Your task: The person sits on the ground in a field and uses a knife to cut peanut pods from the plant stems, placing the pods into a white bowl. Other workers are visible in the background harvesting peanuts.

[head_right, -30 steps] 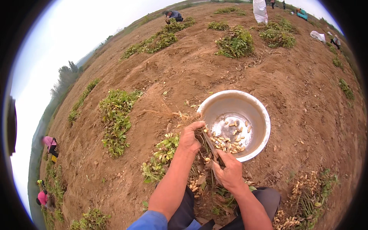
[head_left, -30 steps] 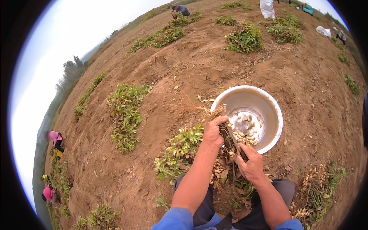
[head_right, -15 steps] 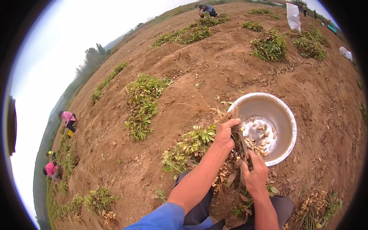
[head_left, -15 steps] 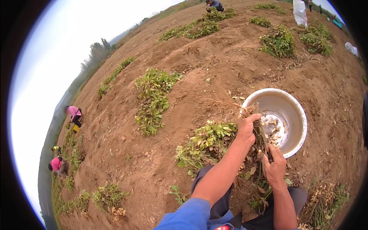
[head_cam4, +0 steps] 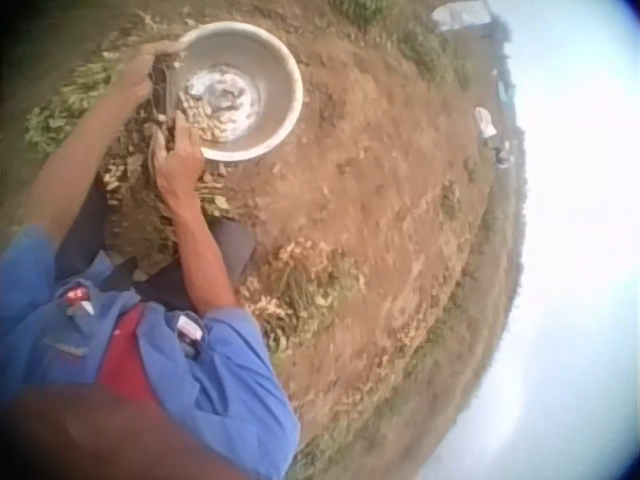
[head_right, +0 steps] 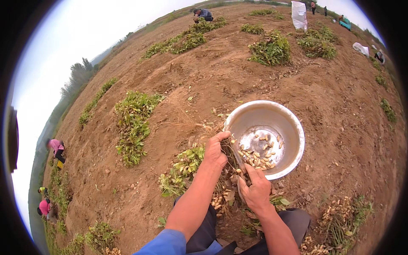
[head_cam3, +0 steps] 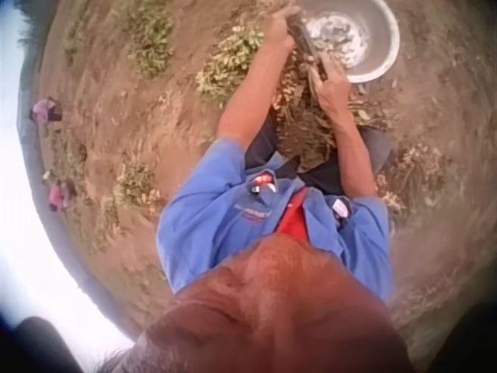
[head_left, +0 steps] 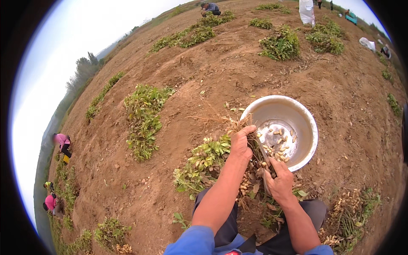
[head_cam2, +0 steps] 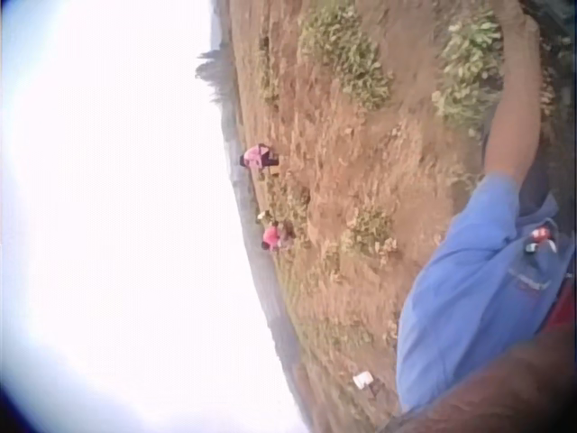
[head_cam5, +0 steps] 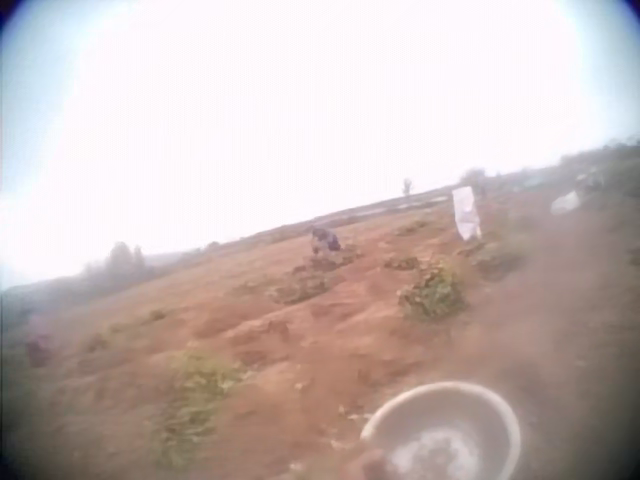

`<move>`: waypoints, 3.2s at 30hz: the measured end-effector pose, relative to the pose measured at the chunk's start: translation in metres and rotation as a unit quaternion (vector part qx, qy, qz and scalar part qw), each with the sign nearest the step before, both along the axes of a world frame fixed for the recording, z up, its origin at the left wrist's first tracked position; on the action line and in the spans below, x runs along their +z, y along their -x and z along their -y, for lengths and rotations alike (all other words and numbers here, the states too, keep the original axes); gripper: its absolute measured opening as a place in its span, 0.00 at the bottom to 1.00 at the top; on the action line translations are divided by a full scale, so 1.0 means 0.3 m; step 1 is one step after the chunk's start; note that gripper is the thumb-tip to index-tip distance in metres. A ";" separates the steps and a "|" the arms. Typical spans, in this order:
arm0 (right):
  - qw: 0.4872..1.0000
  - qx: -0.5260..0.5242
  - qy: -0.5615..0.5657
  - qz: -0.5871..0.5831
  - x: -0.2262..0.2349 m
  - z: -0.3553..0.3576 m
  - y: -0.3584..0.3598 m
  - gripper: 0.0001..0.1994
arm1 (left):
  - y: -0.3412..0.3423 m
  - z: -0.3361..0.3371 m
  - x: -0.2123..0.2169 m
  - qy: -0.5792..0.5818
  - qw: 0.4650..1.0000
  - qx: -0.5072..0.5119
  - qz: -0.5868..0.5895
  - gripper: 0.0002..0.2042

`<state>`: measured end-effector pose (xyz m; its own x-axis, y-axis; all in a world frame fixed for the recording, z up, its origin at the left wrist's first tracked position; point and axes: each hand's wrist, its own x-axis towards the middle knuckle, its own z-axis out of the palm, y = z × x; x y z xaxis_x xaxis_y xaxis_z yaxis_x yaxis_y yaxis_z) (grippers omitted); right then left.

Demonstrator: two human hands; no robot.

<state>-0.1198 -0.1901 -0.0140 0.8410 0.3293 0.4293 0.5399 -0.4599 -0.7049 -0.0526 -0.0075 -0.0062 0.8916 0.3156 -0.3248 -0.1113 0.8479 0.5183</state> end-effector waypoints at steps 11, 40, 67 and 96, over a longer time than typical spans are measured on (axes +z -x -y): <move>0.949 0.068 -0.169 -0.258 0.022 0.006 -0.003 0.22 | 0.013 -0.005 0.024 -0.022 1.000 -0.010 0.008 0.06; 0.872 0.098 -0.300 -0.373 -0.002 -0.025 -0.030 0.25 | 0.078 -0.021 0.076 -0.255 0.960 -0.075 0.088 0.25; 0.680 0.014 -0.475 -0.559 0.068 0.018 -0.185 0.24 | 0.106 -0.141 0.063 -0.080 0.993 -0.057 0.072 0.11; 0.884 0.173 -0.137 -0.413 -0.116 -0.023 -0.125 0.12 | 0.162 -0.169 0.171 -0.055 0.978 0.004 0.202 0.32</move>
